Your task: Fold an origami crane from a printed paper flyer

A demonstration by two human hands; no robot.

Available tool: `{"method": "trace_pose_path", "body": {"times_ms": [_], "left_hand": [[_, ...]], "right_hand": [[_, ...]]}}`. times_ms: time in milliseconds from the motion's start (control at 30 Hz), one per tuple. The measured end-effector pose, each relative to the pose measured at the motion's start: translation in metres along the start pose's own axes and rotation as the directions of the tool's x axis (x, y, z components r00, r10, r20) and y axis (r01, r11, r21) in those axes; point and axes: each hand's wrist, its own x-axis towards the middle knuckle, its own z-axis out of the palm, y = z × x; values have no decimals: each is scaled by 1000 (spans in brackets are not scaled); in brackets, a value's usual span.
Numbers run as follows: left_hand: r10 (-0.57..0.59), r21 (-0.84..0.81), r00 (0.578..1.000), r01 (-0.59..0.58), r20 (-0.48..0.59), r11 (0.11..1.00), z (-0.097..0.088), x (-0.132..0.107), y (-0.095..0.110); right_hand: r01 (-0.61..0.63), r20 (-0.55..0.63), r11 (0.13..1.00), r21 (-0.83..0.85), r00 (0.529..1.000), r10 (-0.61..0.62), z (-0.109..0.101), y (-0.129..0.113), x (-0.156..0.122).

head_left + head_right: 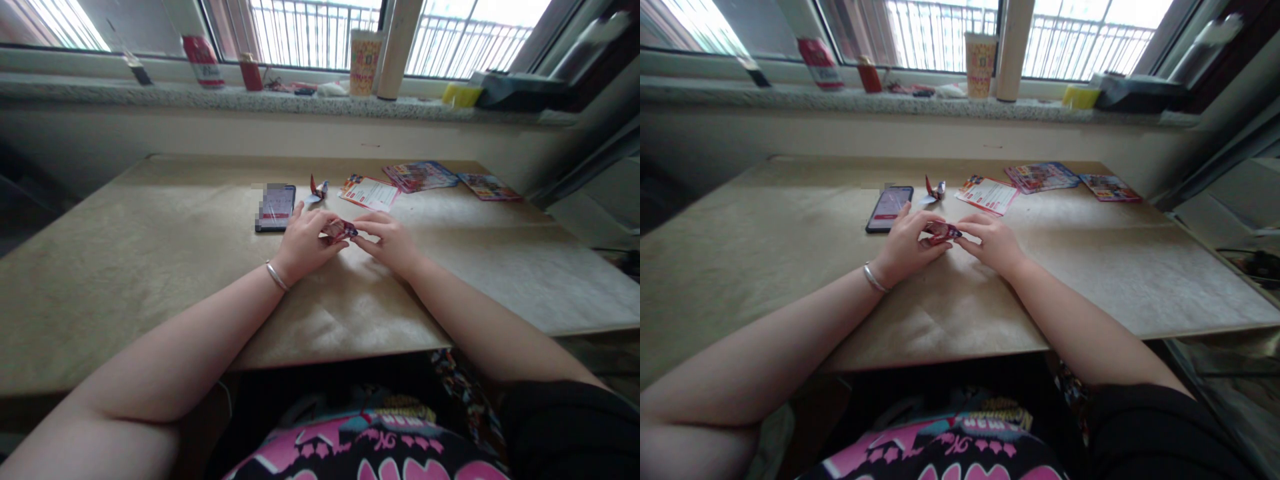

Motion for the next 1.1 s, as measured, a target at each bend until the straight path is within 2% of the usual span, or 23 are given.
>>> {"method": "trace_pose_path", "body": {"times_ms": [300, 400, 567, 700, 833, 1100], "left_hand": [[64, 17, 995, -63, -73, 998, -2, -1, -3], [54, 5, 996, -54, -72, 999, -2, 0, -4], [9, -1, 998, -10, -60, 1000, 0, 0, -4], [24, -8, 998, -25, -62, 1000, 0, -1, -4], [35, -29, 998, -36, -62, 999, -3, -1, -2], [56, -80, 988, -68, -142, 994, -4, -1, 2]], "right_hand": [[19, -27, 1000, -24, 999, -20, -5, -4, 1], [26, -64, 999, -23, 998, -28, -4, -5, 1], [-40, -94, 999, -19, 995, 38, -3, -7, 1], [0, -116, 1000, 1, 993, 0, -4, -8, 2], [-19, -128, 1000, -9, 992, 18, -3, -9, 3], [-40, -124, 999, -29, 992, 37, -4, -9, 1]]}}
